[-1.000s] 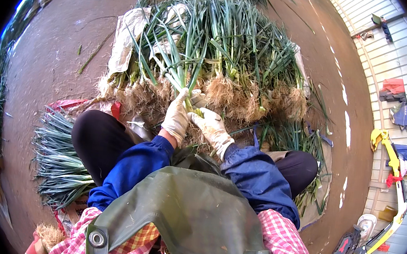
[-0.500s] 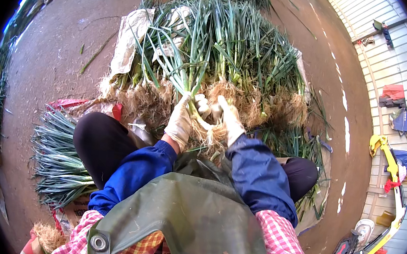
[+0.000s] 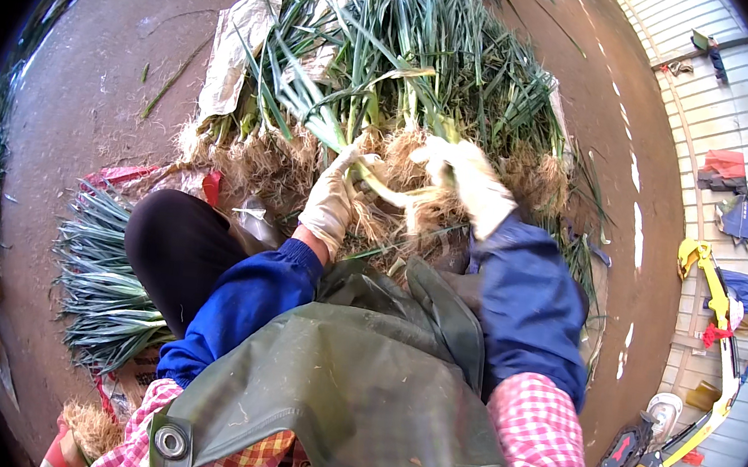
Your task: The person processes bundles of scallions by hand, removing loose outer layers and cleaning the roots before tying them together.
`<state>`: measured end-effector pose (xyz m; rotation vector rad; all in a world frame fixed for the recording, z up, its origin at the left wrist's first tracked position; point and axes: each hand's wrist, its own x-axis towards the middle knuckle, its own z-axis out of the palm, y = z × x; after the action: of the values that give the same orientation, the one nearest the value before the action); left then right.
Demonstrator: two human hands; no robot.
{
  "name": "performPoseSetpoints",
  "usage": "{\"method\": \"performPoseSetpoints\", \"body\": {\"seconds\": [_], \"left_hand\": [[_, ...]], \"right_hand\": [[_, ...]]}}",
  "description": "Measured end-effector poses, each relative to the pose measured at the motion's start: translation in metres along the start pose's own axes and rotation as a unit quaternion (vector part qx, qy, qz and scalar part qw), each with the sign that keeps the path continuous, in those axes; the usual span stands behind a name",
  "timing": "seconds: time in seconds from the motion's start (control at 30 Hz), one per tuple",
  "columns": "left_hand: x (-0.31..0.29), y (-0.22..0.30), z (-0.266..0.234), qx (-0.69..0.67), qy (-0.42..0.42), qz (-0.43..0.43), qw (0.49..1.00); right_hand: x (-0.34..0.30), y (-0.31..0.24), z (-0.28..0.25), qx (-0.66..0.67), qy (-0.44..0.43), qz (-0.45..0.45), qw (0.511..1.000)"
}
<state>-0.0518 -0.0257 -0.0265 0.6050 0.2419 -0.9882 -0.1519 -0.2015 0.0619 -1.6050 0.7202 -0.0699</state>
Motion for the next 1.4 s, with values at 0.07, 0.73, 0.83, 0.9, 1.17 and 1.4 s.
{"method": "performPoseSetpoints", "body": {"seconds": [0.07,0.73,0.83,0.9,1.17,1.4], "left_hand": [[0.005,-0.004,-0.001,0.006,-0.018,-0.021,1.000],[-0.009,-0.003,0.016,-0.076,-0.037,-0.047,0.995],[-0.014,0.006,0.015,-0.094,-0.069,-0.082,0.990],[-0.023,0.005,0.017,-0.090,-0.073,-0.082,0.990],[-0.009,-0.025,0.001,-0.094,-0.049,-0.107,0.989],[0.005,-0.026,-0.010,-0.027,0.065,-0.074,0.995]], "right_hand": [[-0.033,-0.006,-0.051,-0.043,-0.011,0.082,0.996],[-0.014,0.084,0.037,0.811,-0.202,0.432,0.339],[-0.026,0.095,0.062,0.883,-0.127,0.406,0.196],[-0.031,0.096,0.067,0.853,-0.162,0.364,0.338],[-0.054,0.048,0.094,0.154,0.011,0.020,0.988],[-0.023,-0.003,0.075,0.094,0.021,-0.044,0.994]]}}
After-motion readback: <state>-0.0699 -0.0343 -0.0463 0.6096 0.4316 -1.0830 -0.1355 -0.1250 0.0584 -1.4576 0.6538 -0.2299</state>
